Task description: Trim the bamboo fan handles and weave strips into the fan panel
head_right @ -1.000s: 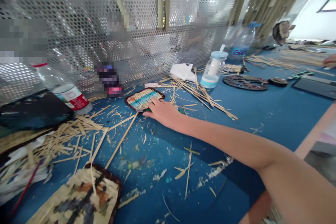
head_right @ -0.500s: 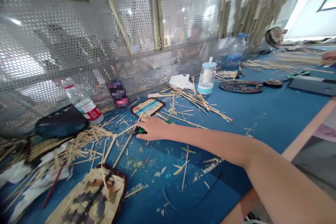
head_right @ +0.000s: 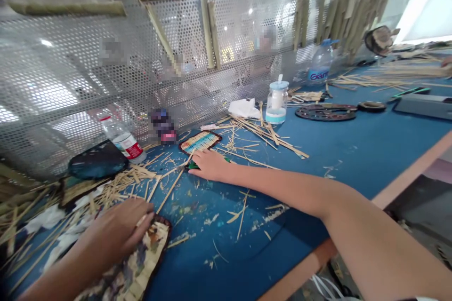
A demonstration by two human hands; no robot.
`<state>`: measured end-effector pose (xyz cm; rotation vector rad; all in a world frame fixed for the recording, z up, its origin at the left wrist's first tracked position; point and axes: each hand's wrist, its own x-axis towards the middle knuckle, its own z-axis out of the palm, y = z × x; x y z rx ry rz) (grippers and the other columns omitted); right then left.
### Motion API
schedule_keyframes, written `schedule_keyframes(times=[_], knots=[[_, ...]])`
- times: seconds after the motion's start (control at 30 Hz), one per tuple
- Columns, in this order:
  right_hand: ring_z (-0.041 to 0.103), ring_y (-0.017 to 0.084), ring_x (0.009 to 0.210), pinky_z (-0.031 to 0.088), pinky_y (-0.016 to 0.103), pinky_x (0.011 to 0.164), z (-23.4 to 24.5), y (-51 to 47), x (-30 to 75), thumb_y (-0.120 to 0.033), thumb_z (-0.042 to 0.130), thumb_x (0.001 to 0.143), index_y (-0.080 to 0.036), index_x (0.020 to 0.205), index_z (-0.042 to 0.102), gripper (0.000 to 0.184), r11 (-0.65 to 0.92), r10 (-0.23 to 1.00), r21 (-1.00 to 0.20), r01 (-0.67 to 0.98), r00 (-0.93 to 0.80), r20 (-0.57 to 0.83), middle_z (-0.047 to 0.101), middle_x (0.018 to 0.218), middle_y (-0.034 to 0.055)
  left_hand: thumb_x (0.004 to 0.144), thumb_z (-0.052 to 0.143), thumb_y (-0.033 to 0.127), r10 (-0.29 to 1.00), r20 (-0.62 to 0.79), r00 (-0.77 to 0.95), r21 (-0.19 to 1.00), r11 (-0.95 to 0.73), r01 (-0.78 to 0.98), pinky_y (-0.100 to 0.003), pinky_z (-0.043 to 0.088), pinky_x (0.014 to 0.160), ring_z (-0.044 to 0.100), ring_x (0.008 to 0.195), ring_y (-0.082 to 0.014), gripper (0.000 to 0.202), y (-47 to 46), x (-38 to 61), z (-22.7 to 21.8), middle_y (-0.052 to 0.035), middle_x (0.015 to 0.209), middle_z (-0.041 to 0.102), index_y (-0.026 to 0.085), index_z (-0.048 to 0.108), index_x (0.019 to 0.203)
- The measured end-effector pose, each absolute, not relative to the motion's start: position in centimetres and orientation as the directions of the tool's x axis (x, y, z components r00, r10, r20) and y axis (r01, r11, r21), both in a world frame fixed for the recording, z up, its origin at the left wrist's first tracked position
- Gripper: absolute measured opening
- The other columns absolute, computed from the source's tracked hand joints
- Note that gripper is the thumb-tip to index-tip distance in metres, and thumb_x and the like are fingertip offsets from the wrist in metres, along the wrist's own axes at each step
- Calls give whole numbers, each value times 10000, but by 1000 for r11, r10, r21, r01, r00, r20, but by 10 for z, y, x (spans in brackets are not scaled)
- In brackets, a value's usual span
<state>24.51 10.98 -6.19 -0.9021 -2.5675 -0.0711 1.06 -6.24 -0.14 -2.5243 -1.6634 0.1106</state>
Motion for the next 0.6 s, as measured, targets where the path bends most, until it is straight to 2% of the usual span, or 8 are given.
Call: schedule_keyframes(times=[0.07, 0.17, 0.33, 0.47, 0.53, 0.6], knots=[[559, 279, 1103, 432, 404, 943, -63, 109, 247, -522, 451, 954, -98, 1105, 616, 479, 783, 588, -73, 617, -697, 411, 616, 1182, 165, 943, 368, 404, 949, -49, 311, -116, -315, 942, -418, 447, 812, 615, 946, -312, 333, -23, 20, -2, -123, 957, 665, 180, 614, 930], [555, 263, 1105, 435, 388, 933, -62, 108, 250, -541, 435, 955, -104, 1147, 589, 502, 764, 601, -61, 643, -673, 431, 609, 1178, 152, 921, 374, 498, 970, -79, 229, -58, -233, 971, -359, 431, 666, 636, 797, -299, 373, 25, 31, -12, -115, 842, 663, 183, 568, 871], [568, 263, 1064, 445, 384, 883, -53, 118, 266, -513, 471, 951, -116, 1118, 588, 447, 697, 664, -87, 712, -594, 454, 607, 1145, 149, 850, 426, 433, 979, -97, 178, 103, -167, 981, -319, 398, 638, 623, 734, -258, 282, 56, 34, -20, -71, 719, 629, 202, 506, 710], [574, 255, 1004, 440, 363, 820, -42, 144, 293, -454, 432, 982, -111, 1087, 581, 388, 602, 742, -182, 777, -460, 488, 597, 1127, 167, 790, 445, 522, 981, -164, 100, 325, -42, 945, -307, 420, 531, 601, 537, -227, 331, 60, 25, -8, -29, 555, 582, 213, 461, 672], [576, 244, 950, 431, 350, 785, -37, 157, 307, -424, 411, 992, -98, 1063, 575, 371, 562, 772, -247, 790, -393, 499, 601, 1087, 173, 767, 429, 573, 980, -187, 68, 456, 25, 890, -303, 436, 470, 592, 466, -216, 360, 62, 23, 2, -17, 534, 587, 216, 446, 726], [571, 224, 898, 419, 335, 763, -33, 166, 315, -402, 375, 1005, -94, 1026, 566, 363, 543, 787, -311, 780, -343, 513, 608, 1027, 162, 752, 424, 592, 988, -146, 40, 569, 50, 821, -302, 465, 458, 600, 460, -207, 384, 63, 23, 14, -1, 551, 586, 214, 426, 816]])
